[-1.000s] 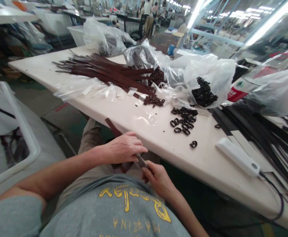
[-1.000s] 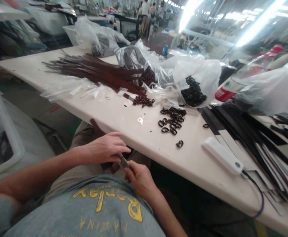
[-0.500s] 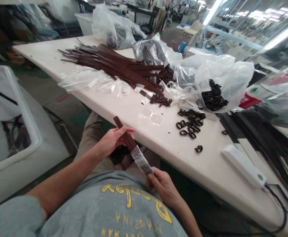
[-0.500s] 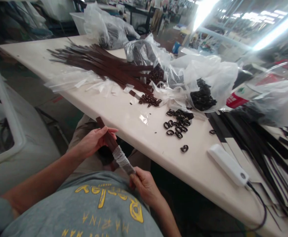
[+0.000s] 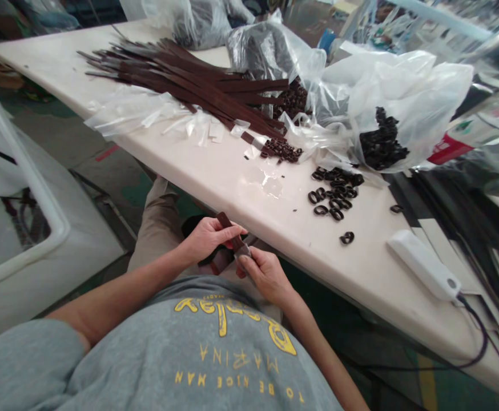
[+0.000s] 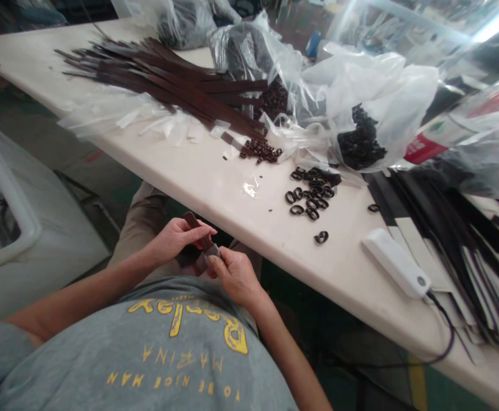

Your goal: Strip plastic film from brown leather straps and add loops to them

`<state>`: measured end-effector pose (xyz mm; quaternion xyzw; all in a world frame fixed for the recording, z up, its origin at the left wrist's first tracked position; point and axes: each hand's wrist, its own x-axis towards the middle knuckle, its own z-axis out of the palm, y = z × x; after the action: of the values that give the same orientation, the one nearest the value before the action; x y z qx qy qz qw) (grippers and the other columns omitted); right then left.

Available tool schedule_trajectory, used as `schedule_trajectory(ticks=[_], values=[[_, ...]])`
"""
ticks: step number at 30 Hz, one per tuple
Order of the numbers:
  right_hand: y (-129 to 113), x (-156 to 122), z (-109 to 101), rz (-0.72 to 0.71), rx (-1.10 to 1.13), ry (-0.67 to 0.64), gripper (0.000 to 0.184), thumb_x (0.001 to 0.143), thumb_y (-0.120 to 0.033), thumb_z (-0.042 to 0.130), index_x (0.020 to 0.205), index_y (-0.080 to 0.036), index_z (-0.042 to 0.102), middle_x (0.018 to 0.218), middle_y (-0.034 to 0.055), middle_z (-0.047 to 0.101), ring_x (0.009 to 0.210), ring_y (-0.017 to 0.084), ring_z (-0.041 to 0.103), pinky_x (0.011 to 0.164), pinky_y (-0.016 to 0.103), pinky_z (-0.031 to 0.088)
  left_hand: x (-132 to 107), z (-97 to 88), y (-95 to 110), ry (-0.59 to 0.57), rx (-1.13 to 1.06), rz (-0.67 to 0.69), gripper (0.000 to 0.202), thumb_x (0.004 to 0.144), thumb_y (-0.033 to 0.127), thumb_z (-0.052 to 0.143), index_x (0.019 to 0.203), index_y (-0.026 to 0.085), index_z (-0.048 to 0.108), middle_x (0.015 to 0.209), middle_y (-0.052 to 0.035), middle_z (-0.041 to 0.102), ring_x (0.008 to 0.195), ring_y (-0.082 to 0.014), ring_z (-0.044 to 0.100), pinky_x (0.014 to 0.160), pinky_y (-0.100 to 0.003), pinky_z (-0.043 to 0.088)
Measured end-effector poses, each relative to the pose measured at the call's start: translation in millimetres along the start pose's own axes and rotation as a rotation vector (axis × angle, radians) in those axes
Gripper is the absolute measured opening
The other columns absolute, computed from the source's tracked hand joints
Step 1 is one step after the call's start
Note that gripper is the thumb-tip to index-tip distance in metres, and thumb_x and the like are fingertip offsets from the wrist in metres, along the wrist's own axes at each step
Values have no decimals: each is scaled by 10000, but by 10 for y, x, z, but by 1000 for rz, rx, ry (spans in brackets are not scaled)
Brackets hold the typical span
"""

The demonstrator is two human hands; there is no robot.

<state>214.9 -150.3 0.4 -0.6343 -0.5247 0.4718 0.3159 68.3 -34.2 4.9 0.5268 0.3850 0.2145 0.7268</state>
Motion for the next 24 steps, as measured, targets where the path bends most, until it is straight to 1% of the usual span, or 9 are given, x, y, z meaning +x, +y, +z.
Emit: schedule_trajectory(ticks=[3, 6, 9, 11, 13, 15, 17, 21, 24], values=[[78, -20, -9, 22, 27, -30, 275, 938, -315, 499, 720, -177, 596, 642, -7, 654, 582, 115, 576, 585, 218, 420, 2, -45, 5, 22, 15, 7, 381, 692, 502, 767, 797, 136, 783, 691, -46, 721, 599, -137, 610, 579, -245, 497], [256, -172, -46, 69, 66, -78, 284, 932, -321, 511, 698, -175, 576, 637, -6, 643, 589, 120, 580, 601, 229, 441, 40, -137, -5, 88, -15, 24, 360, 713, 486, 760, 793, 136, 781, 702, -47, 723, 606, -136, 618, 574, -238, 505], [465, -422, -90, 159, 181, -67, 257, 934, -411, 515, 856, -179, 594, 653, -16, 626, 566, 129, 578, 562, 240, 457, 83, -233, -17, 135, -100, 46, 359, 707, 481, 772, 808, 136, 783, 730, -51, 729, 607, -125, 619, 564, -223, 501], [573, -593, -128, 242, 258, -42, 330, 927, -493, 511, 1008, -185, 598, 645, -29, 601, 512, 128, 550, 498, 238, 442, 94, -278, -21, 110, -120, 25, 412, 710, 526, 759, 819, 130, 785, 722, -60, 730, 591, -123, 615, 548, -221, 493], [633, -731, -176, 300, 283, 1, 402, 921, -551, 495, 1060, -189, 601, 606, -45, 552, 449, 115, 489, 433, 228, 396, 89, -301, -20, 53, -82, -11, 478, 737, 582, 714, 820, 117, 787, 669, -66, 717, 563, -122, 605, 533, -221, 484], [643, -814, -227, 324, 283, 24, 416, 914, -572, 496, 1036, -191, 608, 586, -52, 521, 418, 104, 441, 398, 221, 357, 75, -296, -19, 7, -27, -32, 509, 763, 601, 679, 822, 107, 787, 596, -57, 687, 525, -114, 582, 518, -218, 471], [616, -836, -264, 307, 275, 0, 383, 910, -554, 516, 974, -189, 610, 616, -44, 537, 443, 102, 451, 418, 222, 371, 60, -263, -23, -6, -16, -47, 500, 766, 588, 682, 835, 104, 786, 557, -44, 662, 493, -107, 560, 502, -217, 459], [508, -748, -259, 216, 213, -111, 318, 927, -473, 522, 798, -184, 555, 656, -31, 561, 553, 116, 521, 528, 229, 423, 42, -156, -51, -33, -60, -89, 470, 746, 559, 711, 856, 107, 780, 569, -37, 661, 479, -105, 549, 484, -222, 451], [438, -656, -218, 188, 174, -141, 330, 956, -444, 473, 745, -192, 502, 609, -42, 528, 529, 109, 505, 513, 221, 399, 28, -94, -79, -44, -71, -111, 450, 754, 548, 708, 851, 114, 775, 575, -32, 657, 474, -96, 537, 479, -214, 445]])
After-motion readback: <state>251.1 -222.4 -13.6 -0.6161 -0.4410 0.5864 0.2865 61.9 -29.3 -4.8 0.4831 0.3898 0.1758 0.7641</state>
